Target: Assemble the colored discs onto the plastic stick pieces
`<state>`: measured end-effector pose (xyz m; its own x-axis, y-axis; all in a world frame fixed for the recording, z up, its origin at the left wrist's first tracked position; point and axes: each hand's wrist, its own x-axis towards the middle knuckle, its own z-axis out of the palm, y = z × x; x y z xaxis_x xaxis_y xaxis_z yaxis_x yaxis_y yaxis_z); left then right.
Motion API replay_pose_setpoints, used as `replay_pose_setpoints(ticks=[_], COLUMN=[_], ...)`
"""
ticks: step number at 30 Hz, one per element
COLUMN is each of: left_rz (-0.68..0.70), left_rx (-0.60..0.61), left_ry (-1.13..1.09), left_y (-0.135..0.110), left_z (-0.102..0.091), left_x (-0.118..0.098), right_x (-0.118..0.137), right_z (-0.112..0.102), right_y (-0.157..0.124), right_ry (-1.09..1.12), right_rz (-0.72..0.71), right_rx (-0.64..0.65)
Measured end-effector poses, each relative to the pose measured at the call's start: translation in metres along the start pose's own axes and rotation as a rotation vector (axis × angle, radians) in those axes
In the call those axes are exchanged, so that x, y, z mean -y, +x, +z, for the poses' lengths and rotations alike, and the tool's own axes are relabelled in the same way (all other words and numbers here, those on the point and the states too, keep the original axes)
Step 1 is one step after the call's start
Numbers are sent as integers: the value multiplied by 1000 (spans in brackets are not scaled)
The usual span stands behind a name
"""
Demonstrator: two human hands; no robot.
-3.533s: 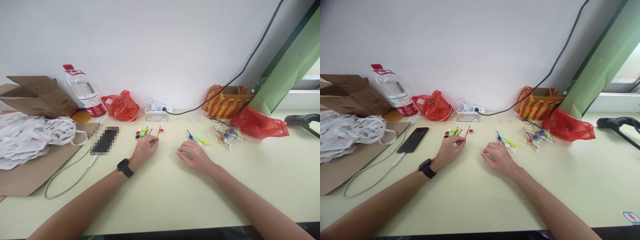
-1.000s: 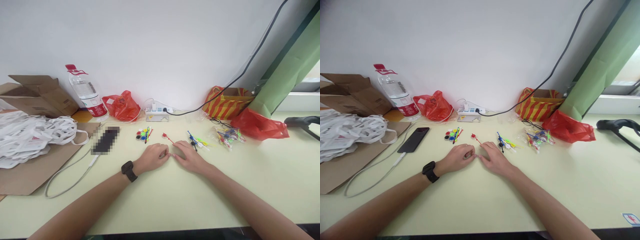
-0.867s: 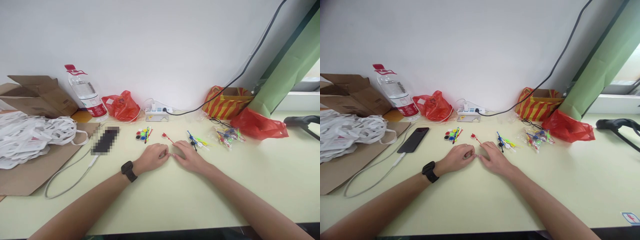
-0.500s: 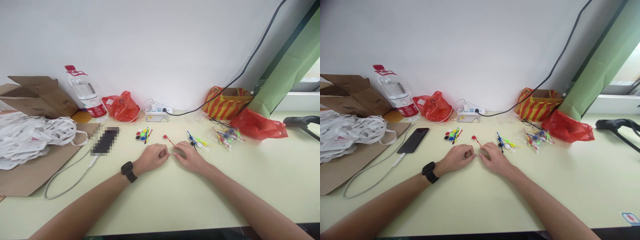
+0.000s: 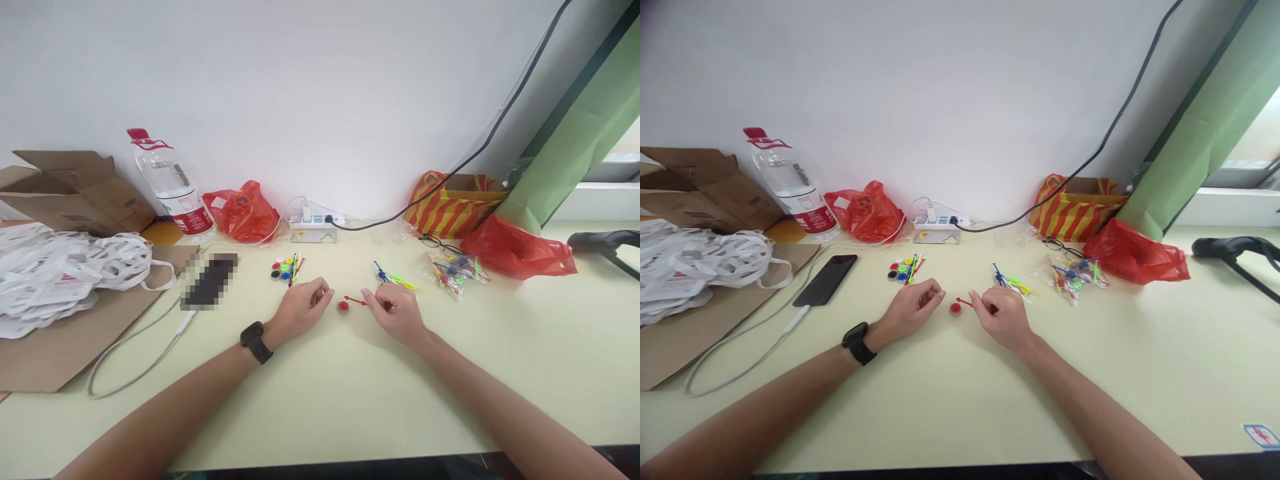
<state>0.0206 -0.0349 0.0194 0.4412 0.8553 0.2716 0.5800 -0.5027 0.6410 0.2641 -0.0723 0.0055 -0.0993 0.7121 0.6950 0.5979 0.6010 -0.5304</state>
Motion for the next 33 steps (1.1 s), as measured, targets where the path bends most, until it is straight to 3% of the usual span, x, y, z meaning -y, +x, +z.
replay_pose_setpoints(ticks=[4, 13, 20, 33], left_rz=[52, 232, 275, 392], left_rx=[77, 78, 39, 83], left_ry=[-4, -133, -116, -3], left_y=[-1, 0, 1, -2], left_z=[-2, 0, 4, 4], left_x=[3, 6, 9, 5], right_x=[3, 5, -4, -25], right_z=[-2, 1, 3, 9], right_y=[2, 0, 0, -2], right_ry=[89, 177, 201, 44], right_rz=[-11, -31, 69, -172], right_rx=[2, 280, 286, 309])
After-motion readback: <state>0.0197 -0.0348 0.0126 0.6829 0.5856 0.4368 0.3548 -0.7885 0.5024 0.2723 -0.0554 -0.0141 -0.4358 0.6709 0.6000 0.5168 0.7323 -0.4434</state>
